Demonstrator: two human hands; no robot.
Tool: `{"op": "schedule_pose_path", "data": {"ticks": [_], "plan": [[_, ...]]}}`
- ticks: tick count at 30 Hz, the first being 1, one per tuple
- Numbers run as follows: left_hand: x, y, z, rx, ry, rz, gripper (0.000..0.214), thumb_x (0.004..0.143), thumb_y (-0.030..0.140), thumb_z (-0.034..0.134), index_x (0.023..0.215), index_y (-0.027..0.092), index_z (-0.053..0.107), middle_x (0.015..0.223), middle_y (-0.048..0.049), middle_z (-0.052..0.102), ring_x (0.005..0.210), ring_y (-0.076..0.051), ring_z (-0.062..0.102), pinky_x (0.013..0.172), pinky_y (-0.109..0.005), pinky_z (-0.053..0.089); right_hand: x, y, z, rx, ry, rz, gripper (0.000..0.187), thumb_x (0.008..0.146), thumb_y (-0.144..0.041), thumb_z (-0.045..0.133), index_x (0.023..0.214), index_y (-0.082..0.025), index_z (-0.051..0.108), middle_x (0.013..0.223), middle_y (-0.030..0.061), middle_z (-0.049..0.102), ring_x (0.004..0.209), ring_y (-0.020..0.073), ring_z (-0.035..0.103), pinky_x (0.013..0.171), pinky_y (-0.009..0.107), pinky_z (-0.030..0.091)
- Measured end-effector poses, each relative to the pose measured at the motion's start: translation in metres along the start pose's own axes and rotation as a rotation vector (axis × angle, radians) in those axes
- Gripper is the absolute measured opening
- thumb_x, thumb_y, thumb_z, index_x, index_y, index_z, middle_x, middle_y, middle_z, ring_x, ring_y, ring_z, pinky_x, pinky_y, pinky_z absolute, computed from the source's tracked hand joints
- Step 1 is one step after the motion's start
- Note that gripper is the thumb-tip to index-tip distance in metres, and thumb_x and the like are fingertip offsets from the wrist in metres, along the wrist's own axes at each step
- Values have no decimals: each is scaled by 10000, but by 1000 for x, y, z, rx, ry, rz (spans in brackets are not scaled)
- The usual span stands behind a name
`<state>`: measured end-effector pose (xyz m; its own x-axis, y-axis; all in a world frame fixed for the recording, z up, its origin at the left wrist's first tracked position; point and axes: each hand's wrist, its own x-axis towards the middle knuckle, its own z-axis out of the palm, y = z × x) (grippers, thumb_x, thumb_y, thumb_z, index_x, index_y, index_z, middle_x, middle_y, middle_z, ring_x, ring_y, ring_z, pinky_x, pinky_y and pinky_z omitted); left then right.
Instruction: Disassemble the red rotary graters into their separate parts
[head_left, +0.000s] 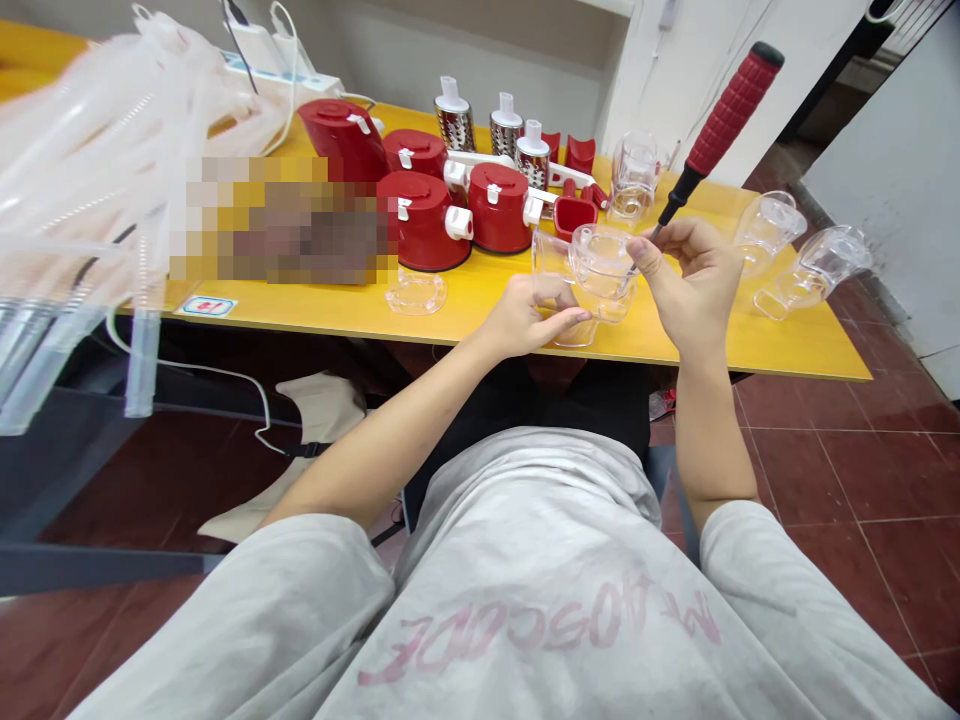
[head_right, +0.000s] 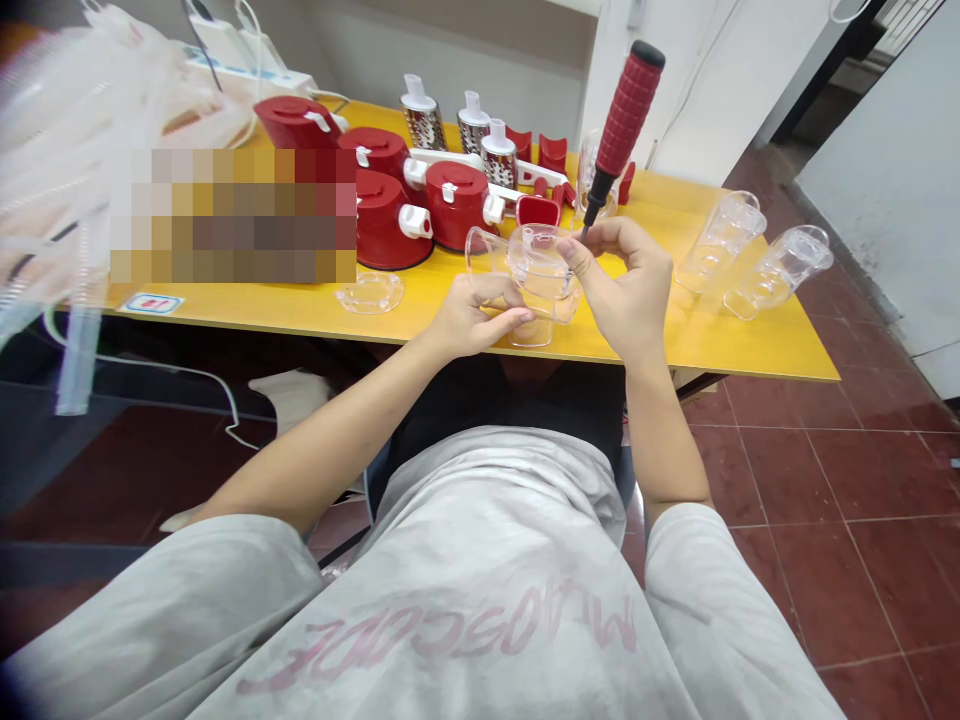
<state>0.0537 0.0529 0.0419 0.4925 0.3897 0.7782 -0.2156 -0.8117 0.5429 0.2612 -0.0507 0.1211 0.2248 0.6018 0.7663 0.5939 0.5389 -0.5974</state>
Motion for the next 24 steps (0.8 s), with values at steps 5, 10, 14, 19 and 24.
{"op": "schedule_pose_path", "data": {"ticks": [5,10,14,19,24], "plan": [[0,1,0,-1,1,1,480,1054,541,818,739,188,742,698,-53,761,658,-158,689,690,-320,504,0,2,0,-48,38,20,588,923,-871,824,905,-287,756,882,5,780,861,200,780,926,437,732],[1,1,0,7,0,-1,481,1050,541,813,730,188,741,693,-56,756,650,-154,678,685,-318,498,0,8,-1,-24,-5,12,590,980,-889,743,932,-301,758,912,19,792,912,233,814,966,487,730],[1,1,0,12,-3,-23,502,1044,577,804,730,189,748,696,-59,756,650,-158,676,686,-319,504,1,8,-3,-30,-61,27,581,1005,-883,715,950,-307,772,964,32,822,981,250,832,1017,494,727],[1,1,0,5,-1,-24,517,1040,586,810,714,191,738,682,-56,746,646,-165,679,685,-329,511,1,-1,-4,-51,-82,10,586,1041,-880,661,983,-309,782,985,33,837,983,236,836,992,464,735],[2,2,0,-3,-8,-16,512,1047,581,803,720,193,740,684,-54,748,643,-160,676,684,-327,510,0,-4,-1,-22,-47,-7,524,1006,-830,764,984,-307,785,984,23,832,952,225,818,1002,462,730]]}}
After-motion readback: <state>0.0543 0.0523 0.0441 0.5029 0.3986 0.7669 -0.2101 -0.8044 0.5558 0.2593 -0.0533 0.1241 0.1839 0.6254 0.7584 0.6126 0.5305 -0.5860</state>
